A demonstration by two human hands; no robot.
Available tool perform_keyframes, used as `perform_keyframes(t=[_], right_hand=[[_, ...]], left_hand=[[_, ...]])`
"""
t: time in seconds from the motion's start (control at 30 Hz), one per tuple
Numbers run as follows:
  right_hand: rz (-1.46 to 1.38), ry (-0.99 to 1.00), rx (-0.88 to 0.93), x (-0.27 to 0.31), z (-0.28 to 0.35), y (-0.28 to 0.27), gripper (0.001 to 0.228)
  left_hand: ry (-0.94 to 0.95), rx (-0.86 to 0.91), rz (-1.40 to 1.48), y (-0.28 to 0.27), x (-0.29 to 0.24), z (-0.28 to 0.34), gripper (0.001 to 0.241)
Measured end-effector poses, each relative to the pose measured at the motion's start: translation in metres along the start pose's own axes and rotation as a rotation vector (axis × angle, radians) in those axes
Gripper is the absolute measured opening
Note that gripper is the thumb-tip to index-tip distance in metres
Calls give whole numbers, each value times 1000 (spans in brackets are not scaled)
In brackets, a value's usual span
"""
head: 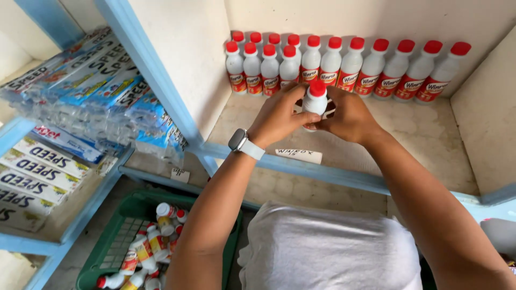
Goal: Arranging bottles of cleaning product on a retail shelf from a storage basket.
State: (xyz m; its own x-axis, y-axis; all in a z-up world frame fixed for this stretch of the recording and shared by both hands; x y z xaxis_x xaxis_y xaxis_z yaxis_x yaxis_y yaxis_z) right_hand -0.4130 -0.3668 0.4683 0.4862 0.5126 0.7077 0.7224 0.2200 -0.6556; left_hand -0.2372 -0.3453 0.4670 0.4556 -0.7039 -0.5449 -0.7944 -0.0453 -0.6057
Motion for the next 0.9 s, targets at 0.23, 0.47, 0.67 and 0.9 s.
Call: perform_keyframes(t=[0.23,0.47,0.67,0.9], right_hand=[[61,137,41,-36,-39,0,64],[195,166,25,-50,-60,-4,68],[-86,227,103,-76,-54,-11,67],[-400,396,214,-92,-48,-7,58]], left_hand=[[-101,122,-9,17,63,-28,56],[-110,-23,-148,16,70,-29,74],[-240,-25,-166,13,78,-14,28],[-384,197,12,13,70,-15,22]])
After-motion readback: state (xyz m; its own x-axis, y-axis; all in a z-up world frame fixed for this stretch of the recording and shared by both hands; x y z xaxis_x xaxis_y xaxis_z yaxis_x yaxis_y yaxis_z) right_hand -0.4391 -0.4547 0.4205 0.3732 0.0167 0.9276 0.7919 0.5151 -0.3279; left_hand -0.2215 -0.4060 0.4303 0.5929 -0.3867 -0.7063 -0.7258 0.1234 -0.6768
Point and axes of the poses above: each hand's wrist, its own z-axis away from the middle knuckle, its own y-axis out of the palm, x = y × z, the point moved 3 cm from there along -z, towards the middle knuckle, and after that the axes turned 5 degrees about x, right-handed, at the moved point
